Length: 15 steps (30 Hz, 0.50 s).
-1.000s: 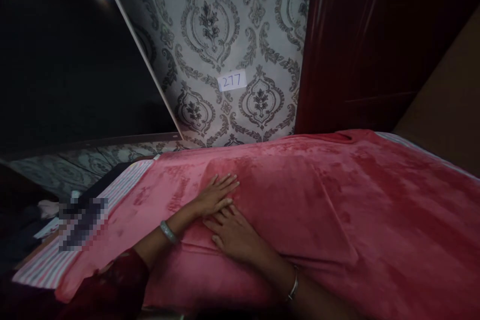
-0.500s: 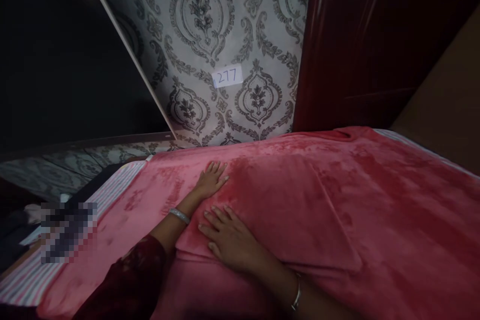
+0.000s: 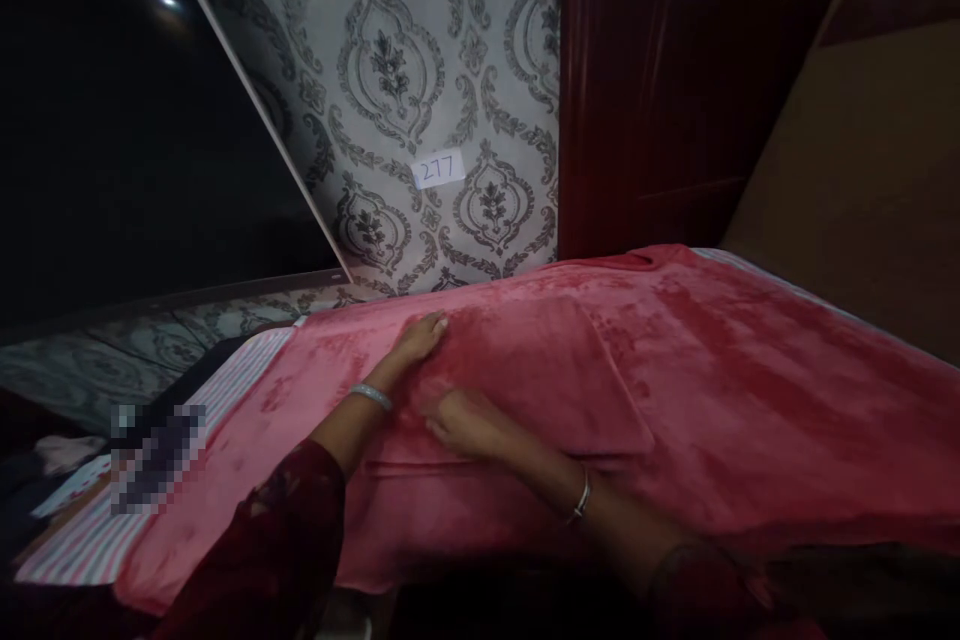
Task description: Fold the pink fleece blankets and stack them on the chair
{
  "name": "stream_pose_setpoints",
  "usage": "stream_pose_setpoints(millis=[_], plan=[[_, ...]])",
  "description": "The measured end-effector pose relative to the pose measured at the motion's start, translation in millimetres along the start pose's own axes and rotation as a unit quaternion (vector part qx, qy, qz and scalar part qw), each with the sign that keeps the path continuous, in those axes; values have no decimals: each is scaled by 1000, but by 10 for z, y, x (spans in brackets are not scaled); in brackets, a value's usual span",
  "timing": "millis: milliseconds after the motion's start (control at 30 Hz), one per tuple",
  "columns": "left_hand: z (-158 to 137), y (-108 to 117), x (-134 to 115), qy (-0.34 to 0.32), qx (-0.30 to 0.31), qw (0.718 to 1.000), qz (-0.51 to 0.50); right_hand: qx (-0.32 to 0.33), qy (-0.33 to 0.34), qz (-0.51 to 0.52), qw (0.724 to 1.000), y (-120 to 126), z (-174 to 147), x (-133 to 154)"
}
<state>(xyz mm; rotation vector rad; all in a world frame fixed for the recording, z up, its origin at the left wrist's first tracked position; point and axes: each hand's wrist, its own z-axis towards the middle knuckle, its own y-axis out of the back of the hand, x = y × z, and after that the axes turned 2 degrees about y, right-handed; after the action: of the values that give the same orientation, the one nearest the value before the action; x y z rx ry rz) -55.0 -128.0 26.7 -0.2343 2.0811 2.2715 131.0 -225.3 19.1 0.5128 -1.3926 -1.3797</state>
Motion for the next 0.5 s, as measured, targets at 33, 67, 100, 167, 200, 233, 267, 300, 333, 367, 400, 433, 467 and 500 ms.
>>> stream_pose_setpoints(millis=[33, 67, 100, 167, 200, 233, 267, 300, 333, 367, 400, 433, 467, 500], plan=[[-17, -17, -34, 5, -15, 1000, -10, -13, -37, -6, 999, 101, 36, -25], [-45, -47, -66, 11, -29, 999, -18, -29, -77, -14, 997, 185, 85, -57], [-85, -87, -98, 19, -41, 999, -23, -44, -111, -26, 993, 243, 146, -96], [-185, -185, -157, 32, -60, 997, -27, -69, -162, -63, 982, 264, 285, -194], [-238, -235, -185, 36, -67, 997, -26, -71, -174, -82, 979, 228, 349, -251], [-288, -280, -210, 39, -73, 996, -23, -65, -181, -96, 977, 171, 401, -311], [-330, -317, -233, 41, -78, 996, -20, -54, -187, -105, 975, 104, 435, -374], [-364, -345, -253, 41, -82, 996, -17, -43, -191, -109, 974, 38, 447, -440], [-387, -361, -268, 40, -85, 995, -14, -36, -196, -112, 973, -17, 434, -508], [-400, -369, -280, 39, -87, 995, -12, -32, -204, -115, 972, -52, 396, -580], [-404, -369, -288, 38, -87, 995, -10, -32, -218, -119, 968, -66, 333, -655], [-402, -364, -293, 38, -85, 996, -8, -32, -238, -126, 962, -59, 247, -734], [-395, -357, -297, 39, -83, 996, -6, -33, -263, -135, 955, -37, 142, -816], [-387, -351, -300, 42, -80, 996, -4, -34, -290, -145, 945, -4, 22, -898]])
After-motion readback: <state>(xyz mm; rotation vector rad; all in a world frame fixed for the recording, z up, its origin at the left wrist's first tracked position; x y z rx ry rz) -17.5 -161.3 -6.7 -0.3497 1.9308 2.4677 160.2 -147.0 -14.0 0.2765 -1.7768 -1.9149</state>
